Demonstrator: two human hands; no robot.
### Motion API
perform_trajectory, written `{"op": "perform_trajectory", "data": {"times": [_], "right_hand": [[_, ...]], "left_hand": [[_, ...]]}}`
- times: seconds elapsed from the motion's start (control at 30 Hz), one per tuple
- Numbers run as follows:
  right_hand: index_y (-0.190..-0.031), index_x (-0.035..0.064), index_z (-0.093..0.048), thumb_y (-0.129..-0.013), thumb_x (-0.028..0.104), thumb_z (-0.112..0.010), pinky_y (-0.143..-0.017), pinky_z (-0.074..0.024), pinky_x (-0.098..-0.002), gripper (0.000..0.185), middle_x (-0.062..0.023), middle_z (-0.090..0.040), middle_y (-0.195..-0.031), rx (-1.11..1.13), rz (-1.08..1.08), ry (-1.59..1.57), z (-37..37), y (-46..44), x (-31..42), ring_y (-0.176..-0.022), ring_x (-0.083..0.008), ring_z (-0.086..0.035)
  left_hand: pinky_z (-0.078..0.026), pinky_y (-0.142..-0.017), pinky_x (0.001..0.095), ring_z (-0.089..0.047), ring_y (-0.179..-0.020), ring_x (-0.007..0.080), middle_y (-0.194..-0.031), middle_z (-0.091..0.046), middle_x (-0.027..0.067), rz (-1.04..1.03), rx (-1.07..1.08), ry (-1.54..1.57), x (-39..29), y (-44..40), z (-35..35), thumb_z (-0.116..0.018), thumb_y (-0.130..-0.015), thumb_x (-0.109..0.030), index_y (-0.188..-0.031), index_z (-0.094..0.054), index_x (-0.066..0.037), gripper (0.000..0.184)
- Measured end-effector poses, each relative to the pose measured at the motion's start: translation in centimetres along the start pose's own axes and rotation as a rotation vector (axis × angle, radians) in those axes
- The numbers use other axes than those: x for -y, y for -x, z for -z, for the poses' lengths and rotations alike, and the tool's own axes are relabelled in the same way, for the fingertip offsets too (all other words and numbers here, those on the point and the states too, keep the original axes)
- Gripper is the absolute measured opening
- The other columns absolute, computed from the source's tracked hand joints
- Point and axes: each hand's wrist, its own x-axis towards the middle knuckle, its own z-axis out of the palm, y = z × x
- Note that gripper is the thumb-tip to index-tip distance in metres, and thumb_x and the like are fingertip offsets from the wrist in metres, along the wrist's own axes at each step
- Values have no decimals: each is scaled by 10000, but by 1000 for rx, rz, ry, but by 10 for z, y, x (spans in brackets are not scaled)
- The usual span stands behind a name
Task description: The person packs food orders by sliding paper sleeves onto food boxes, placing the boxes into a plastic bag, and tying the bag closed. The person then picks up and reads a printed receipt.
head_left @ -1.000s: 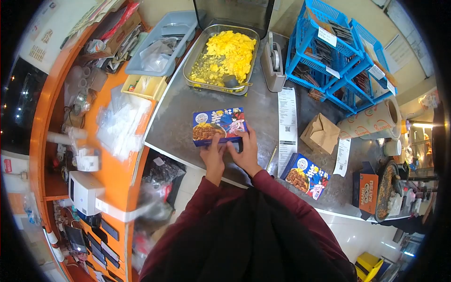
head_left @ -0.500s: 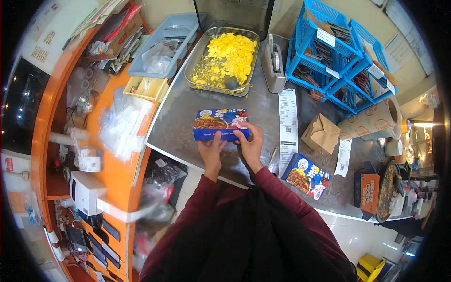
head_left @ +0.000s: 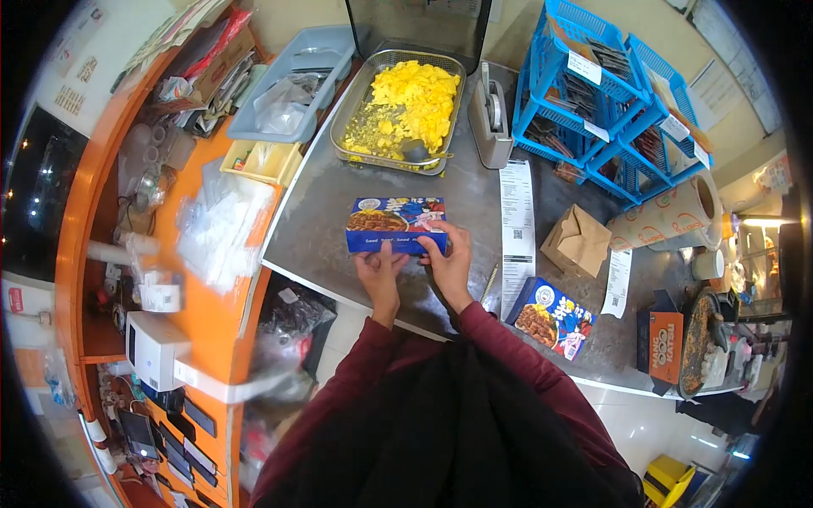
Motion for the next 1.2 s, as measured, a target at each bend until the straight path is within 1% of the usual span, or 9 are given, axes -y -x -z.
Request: {"op": "perform_trajectory", "data": {"times": [0.4,0.53,0.67,0.73,0.8,0.9,1.03,1.13,1.2], "right_hand": [[-1080,85,-617,-887,180,-713,-945,-410,-338,236,-145,-490,-1072,-61,27,236,8,12,-26,-1067,-269,-499],[-1225,40,-469,-882,157,-689,-970,-417,-375,424,-174,-499,-1139,87,26,46,27,-10,-22,-1086,-319,-510],[-1352,8,-429,-897,300,-676,-986,-425,-460,594,-209,-515,-1319,248,365,709,74,-63,14,-1155,-349,-548],[-1407,30,-417,-886,391,-677,-1020,-401,-469,685,-231,-534,-1331,-73,311,608,91,-134,24,-1204,-370,-539],[-1396,26,-435,-865,417,-697,-991,-438,-438,709,-240,-608,-1226,-171,289,676,108,-203,32,-1166,-390,-578],[-1327,-9,-486,-867,333,-733,-698,-529,-360,623,-180,-707,-1006,-52,-29,709,109,-259,34,-769,-226,-682],[-1187,-27,-598,-839,179,-732,-691,-549,-328,427,-116,-727,-769,-74,6,775,111,-299,11,-741,-211,-727],[-1102,5,-665,-761,227,-781,-845,-530,-415,423,-211,-717,-982,-152,55,813,110,-297,13,-933,-363,-696],[-1083,3,-680,-747,206,-787,-798,-537,-389,407,-189,-724,-938,-182,23,695,120,-276,12,-879,-320,-708]], "left_hand": [[-576,-761,383,-686,-928,247,-1154,-612,88,255,-28,47,-17,3,-8,-750,-890,-262,-1271,-438,-130,510],[-550,-845,423,-656,-1030,281,-1256,-593,62,505,3,363,-37,-5,19,-763,-870,-315,-1270,-500,-125,516],[-563,-847,443,-672,-998,285,-1156,-645,102,473,46,140,-31,-10,31,-758,-869,-280,-1240,-537,-61,484],[-569,-836,450,-681,-979,274,-1106,-661,109,460,14,160,-34,-7,23,-742,-881,-267,-1202,-554,-48,432],[-568,-835,451,-683,-974,267,-1113,-660,106,468,8,186,-30,-6,24,-738,-885,-266,-1193,-557,-46,420],[-564,-846,456,-675,-985,260,-1111,-656,101,468,-27,200,-33,-3,16,-736,-888,-260,-1194,-554,-60,408],[-559,-855,475,-650,-1037,291,-1148,-632,113,462,-40,215,-36,-1,10,-746,-881,-257,-1213,-529,-69,439],[-555,-856,481,-640,-1054,305,-1168,-620,123,473,-62,223,-36,-1,11,-751,-877,-255,-1216,-519,-71,450],[-552,-856,478,-638,-1052,307,-1170,-618,123,480,-59,228,-37,-1,11,-754,-875,-262,-1215,-518,-75,454]]}}
